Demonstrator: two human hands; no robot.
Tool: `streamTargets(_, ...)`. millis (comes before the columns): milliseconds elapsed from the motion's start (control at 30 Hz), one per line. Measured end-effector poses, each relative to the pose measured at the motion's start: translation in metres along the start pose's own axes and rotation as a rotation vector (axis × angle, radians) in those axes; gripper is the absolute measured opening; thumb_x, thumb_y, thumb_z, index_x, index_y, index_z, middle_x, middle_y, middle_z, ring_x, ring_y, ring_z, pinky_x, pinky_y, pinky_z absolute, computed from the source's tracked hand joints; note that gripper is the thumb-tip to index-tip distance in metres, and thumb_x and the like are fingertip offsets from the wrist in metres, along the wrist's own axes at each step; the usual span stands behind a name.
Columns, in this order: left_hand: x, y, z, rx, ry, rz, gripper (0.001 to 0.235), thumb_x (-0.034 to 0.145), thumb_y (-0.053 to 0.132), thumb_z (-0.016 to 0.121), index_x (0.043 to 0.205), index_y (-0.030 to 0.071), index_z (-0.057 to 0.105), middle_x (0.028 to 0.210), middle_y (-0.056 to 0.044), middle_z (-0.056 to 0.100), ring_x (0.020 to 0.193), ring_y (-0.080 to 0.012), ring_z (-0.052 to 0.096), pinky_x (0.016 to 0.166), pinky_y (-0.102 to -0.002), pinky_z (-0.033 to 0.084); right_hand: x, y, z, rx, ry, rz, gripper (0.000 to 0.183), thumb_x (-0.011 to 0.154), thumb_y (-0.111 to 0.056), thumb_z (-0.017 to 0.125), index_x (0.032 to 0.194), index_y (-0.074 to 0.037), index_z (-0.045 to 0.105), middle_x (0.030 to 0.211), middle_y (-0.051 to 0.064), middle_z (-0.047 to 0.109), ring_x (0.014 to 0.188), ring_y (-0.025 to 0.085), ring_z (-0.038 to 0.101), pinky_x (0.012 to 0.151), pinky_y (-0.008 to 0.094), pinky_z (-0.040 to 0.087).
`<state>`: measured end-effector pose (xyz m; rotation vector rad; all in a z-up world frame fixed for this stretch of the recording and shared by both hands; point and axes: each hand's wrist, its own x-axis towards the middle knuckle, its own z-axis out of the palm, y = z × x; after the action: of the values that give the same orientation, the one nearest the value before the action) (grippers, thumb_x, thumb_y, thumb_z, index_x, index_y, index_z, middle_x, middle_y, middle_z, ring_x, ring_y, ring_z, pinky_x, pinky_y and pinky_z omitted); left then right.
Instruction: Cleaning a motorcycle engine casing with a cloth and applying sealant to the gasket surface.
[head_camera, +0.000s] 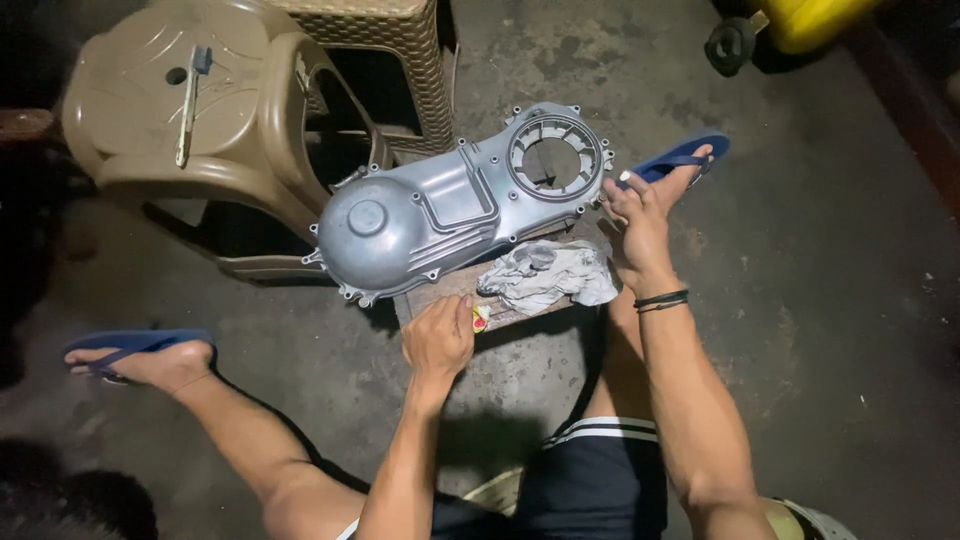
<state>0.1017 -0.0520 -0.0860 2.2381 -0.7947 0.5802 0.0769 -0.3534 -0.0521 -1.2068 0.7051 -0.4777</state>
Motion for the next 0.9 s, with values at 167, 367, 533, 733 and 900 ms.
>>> streamTargets(167,0.000,0.000,0.000,0.036,0.009,0.010,0.044,0.107,0.034,0.047,0.066,0.020,0.049,0.057,-0.005,0.047,0.055,-0.0247,0.062,0.048,-0.031,0.048,-0.006,0.012,0.000,-0.202,0.052,-0.114,0.052,0.094,-0.007,0.055,0.144,-0.012,0.042,0.132,0.010,0.068,0.116,0.020,0.062,0.100,0.041,0.049)
streamTargets(367,-0.001,0.000,0.001,0.061,0.031,0.018,0.044,0.107,0.034,0.048,0.065,0.021,0.049,0.056,-0.005,0.046,0.055,-0.0244,0.062,0.047,-0.031,0.047,0.004,0.021,-0.003,-0.338,0.097,-0.187,0.049,0.093,-0.007,0.063,0.139,-0.013,0.049,0.123,0.007,0.073,0.107,0.012,0.065,0.092,0.026,0.055)
streamTargets(533,-0.002,0.000,0.003,0.066,0.056,0.018,0.046,0.108,0.036,0.047,0.064,0.021,0.047,0.056,-0.004,0.046,0.055,-0.0239,0.061,0.047,-0.030,0.048,0.012,0.032,-0.010,-0.381,0.104,-0.194,0.046,0.092,-0.011,0.072,0.133,-0.018,0.052,0.118,0.004,0.075,0.099,0.011,0.068,0.087,0.025,0.057)
streamTargets(733,-0.006,-0.004,0.009,0.055,0.068,0.018,0.047,0.107,0.034,0.050,0.063,0.020,0.046,0.055,-0.005,0.046,0.055,-0.0255,0.061,0.047,-0.032,0.048,0.016,0.029,-0.011,-0.644,0.128,-0.341,0.050,0.088,-0.018,0.081,0.127,-0.022,0.050,0.103,-0.002,0.078,0.088,0.008,0.068,0.082,0.024,0.054)
streamTargets(900,-0.003,-0.002,0.007,0.064,0.061,0.018,0.046,0.107,0.035,0.048,0.064,0.020,0.048,0.055,-0.005,0.047,0.054,-0.0260,0.061,0.047,-0.032,0.048,-0.006,0.008,0.007,-0.627,0.157,-0.418,0.041,0.089,-0.008,0.078,0.120,-0.012,0.051,0.099,0.009,0.078,0.090,0.022,0.070,0.082,0.033,0.056)
